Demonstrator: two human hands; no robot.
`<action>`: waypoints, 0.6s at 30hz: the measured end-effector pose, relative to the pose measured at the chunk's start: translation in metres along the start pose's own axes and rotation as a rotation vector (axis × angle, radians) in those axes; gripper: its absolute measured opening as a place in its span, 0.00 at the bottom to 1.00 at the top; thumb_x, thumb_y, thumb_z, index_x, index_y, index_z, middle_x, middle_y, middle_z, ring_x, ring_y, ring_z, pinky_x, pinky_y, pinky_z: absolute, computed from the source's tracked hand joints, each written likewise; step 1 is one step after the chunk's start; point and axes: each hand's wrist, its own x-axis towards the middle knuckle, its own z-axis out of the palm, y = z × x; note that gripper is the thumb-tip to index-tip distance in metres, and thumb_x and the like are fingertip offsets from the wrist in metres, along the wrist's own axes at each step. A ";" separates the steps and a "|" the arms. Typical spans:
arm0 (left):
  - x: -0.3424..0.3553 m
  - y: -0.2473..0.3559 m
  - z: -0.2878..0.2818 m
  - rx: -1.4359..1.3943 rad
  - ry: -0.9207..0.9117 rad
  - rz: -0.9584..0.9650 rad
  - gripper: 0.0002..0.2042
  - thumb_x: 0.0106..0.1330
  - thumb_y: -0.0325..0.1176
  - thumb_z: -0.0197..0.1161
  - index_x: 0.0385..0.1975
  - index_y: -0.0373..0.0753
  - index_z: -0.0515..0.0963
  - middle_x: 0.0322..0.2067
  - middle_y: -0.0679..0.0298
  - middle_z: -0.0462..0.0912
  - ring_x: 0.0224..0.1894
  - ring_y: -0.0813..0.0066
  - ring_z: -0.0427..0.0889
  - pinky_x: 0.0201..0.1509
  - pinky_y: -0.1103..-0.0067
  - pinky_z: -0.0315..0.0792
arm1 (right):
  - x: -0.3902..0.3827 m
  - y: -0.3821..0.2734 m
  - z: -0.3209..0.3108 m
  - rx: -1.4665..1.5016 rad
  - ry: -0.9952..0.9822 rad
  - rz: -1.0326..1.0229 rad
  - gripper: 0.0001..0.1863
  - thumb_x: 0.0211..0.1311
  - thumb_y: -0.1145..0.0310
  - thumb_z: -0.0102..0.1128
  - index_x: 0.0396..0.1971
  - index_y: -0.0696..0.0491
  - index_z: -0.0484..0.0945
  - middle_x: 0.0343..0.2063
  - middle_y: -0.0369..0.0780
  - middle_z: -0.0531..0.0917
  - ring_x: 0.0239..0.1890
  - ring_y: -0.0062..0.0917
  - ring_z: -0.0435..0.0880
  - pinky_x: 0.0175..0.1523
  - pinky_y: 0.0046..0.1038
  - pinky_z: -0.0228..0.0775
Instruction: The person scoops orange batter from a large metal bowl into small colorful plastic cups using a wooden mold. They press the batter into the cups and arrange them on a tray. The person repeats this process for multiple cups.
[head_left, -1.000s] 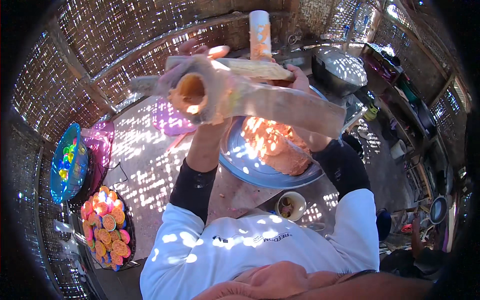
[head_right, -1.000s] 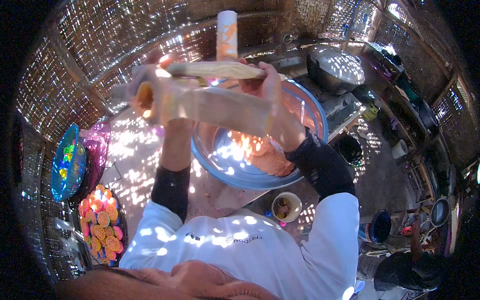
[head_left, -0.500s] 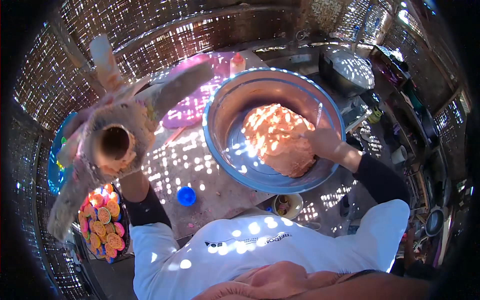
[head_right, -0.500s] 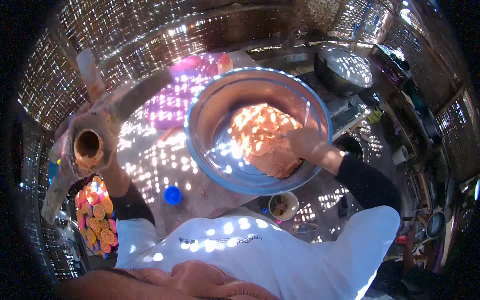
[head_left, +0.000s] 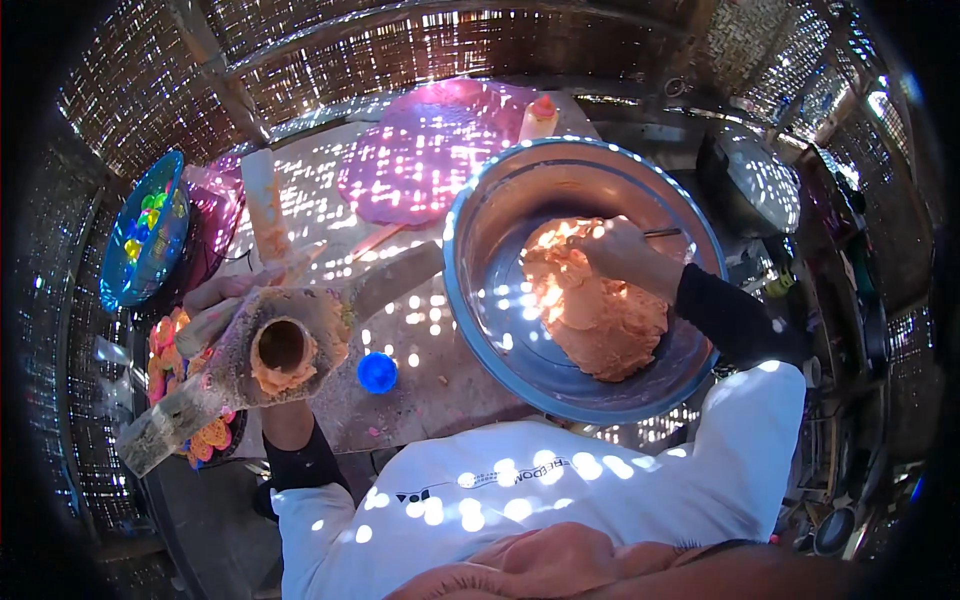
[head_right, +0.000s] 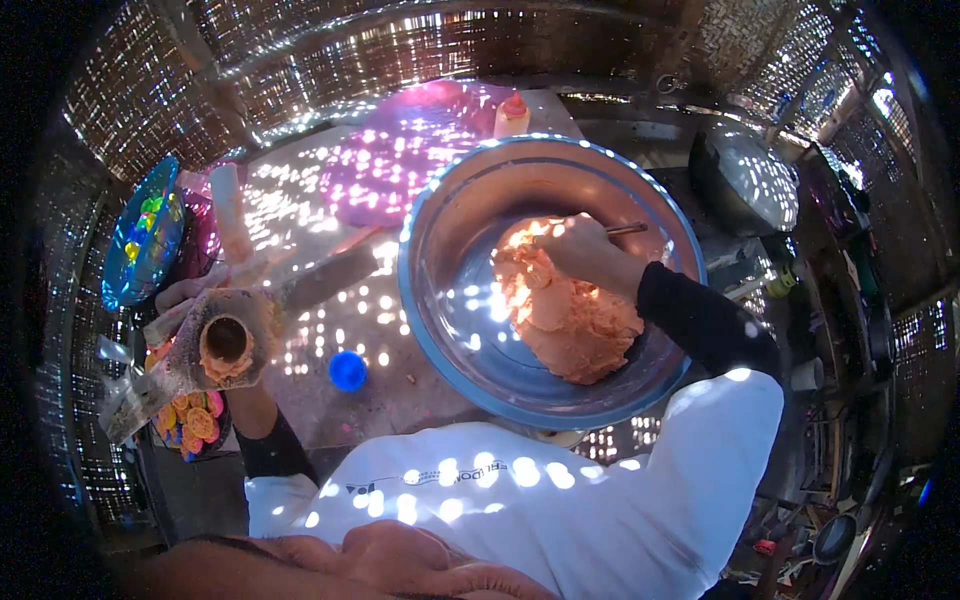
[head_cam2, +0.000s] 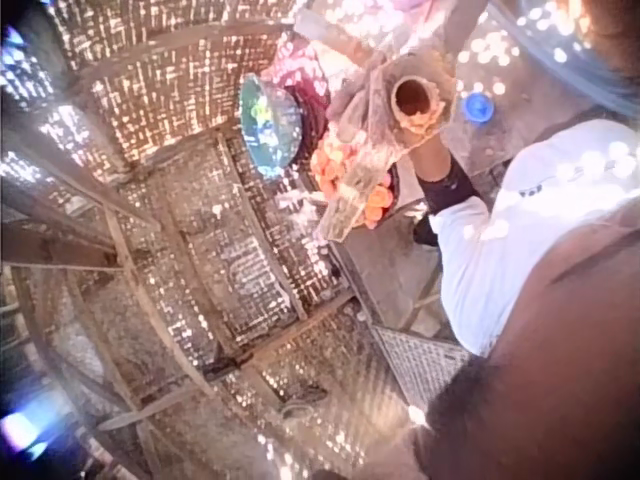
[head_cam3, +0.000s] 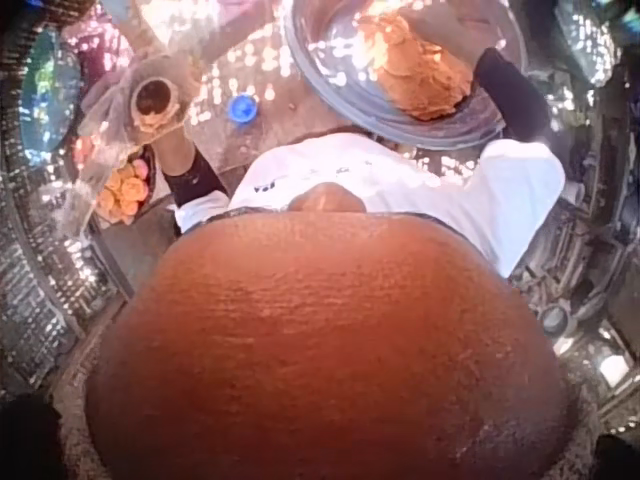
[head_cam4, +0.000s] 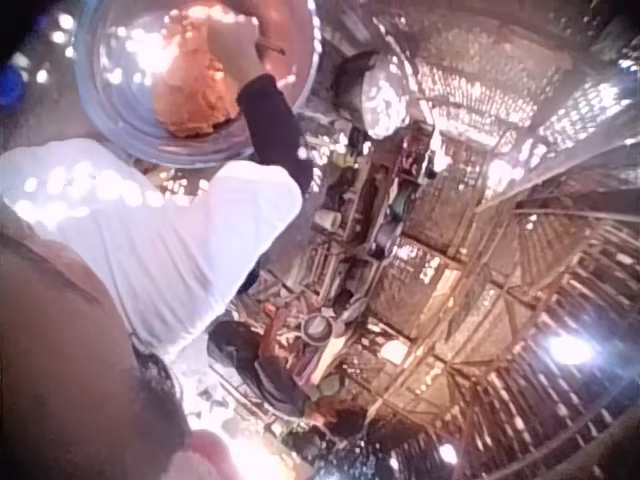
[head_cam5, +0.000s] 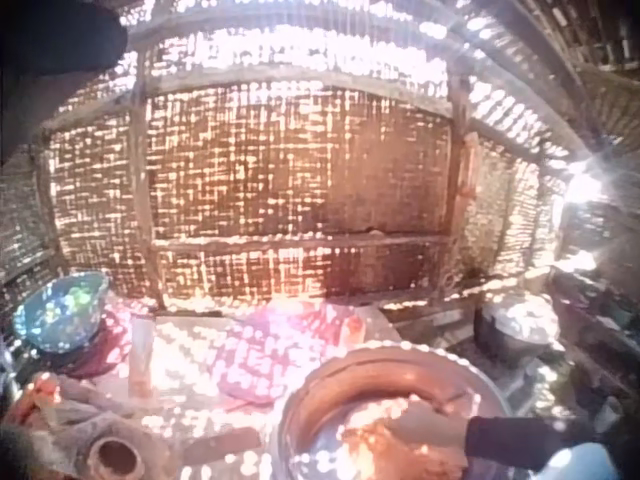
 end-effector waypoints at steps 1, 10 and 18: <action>-0.001 0.004 0.001 -0.044 0.005 -0.037 0.18 0.53 0.32 0.64 0.36 0.29 0.65 0.34 0.56 0.70 0.34 0.64 0.79 0.41 0.77 0.78 | 0.002 -0.001 0.002 0.016 0.014 -0.022 0.05 0.45 0.68 0.55 0.24 0.45 0.78 0.17 0.37 0.78 0.22 0.28 0.80 0.26 0.30 0.70; 0.001 -0.003 0.023 -0.089 0.005 0.016 0.15 0.52 0.30 0.64 0.35 0.32 0.67 0.35 0.55 0.68 0.33 0.64 0.79 0.39 0.78 0.79 | -0.004 -0.003 -0.032 0.116 -0.273 -0.153 0.06 0.45 0.70 0.53 0.24 0.46 0.79 0.19 0.37 0.80 0.23 0.29 0.81 0.29 0.30 0.71; 0.007 -0.009 0.042 0.007 -0.097 0.083 0.16 0.52 0.29 0.65 0.33 0.30 0.66 0.34 0.56 0.70 0.32 0.64 0.80 0.37 0.78 0.80 | -0.051 -0.022 -0.059 0.148 -0.390 -0.123 0.09 0.43 0.70 0.54 0.26 0.45 0.81 0.17 0.37 0.79 0.24 0.29 0.81 0.29 0.30 0.71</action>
